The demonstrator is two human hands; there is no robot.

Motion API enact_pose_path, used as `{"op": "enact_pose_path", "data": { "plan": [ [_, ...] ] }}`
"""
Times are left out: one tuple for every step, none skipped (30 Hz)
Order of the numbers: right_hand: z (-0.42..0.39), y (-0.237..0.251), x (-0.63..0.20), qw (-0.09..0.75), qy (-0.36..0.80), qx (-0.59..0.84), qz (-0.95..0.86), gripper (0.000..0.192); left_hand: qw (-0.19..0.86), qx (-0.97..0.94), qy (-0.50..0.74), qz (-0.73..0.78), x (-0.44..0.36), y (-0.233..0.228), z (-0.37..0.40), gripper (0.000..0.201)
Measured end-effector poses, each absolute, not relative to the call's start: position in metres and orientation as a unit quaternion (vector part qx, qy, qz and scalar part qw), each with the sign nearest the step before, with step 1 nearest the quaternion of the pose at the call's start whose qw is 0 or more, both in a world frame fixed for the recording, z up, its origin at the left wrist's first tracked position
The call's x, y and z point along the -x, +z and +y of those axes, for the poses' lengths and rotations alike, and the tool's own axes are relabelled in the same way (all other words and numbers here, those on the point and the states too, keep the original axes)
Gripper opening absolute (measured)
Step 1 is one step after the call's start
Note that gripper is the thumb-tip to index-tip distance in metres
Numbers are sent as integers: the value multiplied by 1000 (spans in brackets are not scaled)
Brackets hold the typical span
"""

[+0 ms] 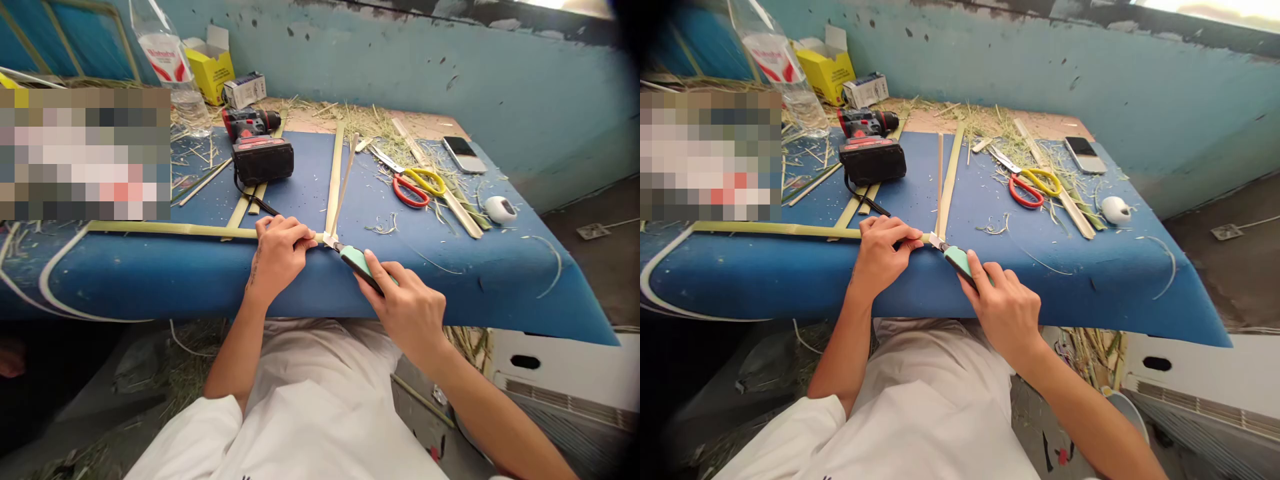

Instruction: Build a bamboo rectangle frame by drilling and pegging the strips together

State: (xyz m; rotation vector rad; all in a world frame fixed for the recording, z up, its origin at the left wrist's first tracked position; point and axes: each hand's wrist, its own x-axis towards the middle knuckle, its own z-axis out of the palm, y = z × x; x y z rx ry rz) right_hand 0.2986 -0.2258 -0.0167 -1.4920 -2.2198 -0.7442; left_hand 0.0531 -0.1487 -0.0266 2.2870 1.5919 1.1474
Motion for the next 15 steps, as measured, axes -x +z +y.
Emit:
{"op": "enact_pose_path", "data": {
  "plan": [
    [-226,-16,-296,171,-268,533,-784,41,63,-756,378,531,-53,-26,-149,11],
    [-226,-15,-293,164,-271,538,-781,41,60,-754,376,534,-54,-26,-148,11],
    [-226,-14,-291,160,-272,542,-778,41,58,-754,375,536,-54,-26,-148,11],
    [-226,-13,-289,159,-273,546,-776,41,56,-754,373,537,-54,-26,-148,11],
    [-226,-12,-288,159,-272,549,-774,41,54,-754,372,538,-55,-27,-148,11],
    [-226,-12,-287,159,-269,552,-774,41,53,-754,371,539,-55,-27,-148,11],
    [-225,-12,-287,159,-266,552,-774,41,54,-753,370,541,-55,-27,-148,11],
    [-225,-12,-287,158,-263,552,-775,42,54,-749,372,545,-55,-27,-148,11],
    [-225,-13,-287,158,-261,551,-777,42,56,-744,375,550,-56,-27,-147,11],
    [-225,-13,-288,160,-260,549,-778,42,61,-739,378,554,-56,-26,-147,11],
    [-225,-14,-289,162,-260,548,-779,42,66,-734,381,559,-56,-26,-147,11],
    [-225,-14,-289,165,-260,547,-778,41,72,-730,383,561,-56,-25,-147,12],
    [-225,-15,-290,169,-260,547,-778,41,77,-729,383,562,-56,-25,-147,12],
    [-225,-15,-290,171,-259,546,-778,40,81,-728,383,563,-56,-24,-147,13],
    [-225,-16,-291,173,-258,545,-778,40,82,-728,382,564,-56,-24,-146,13]
  ]
}}
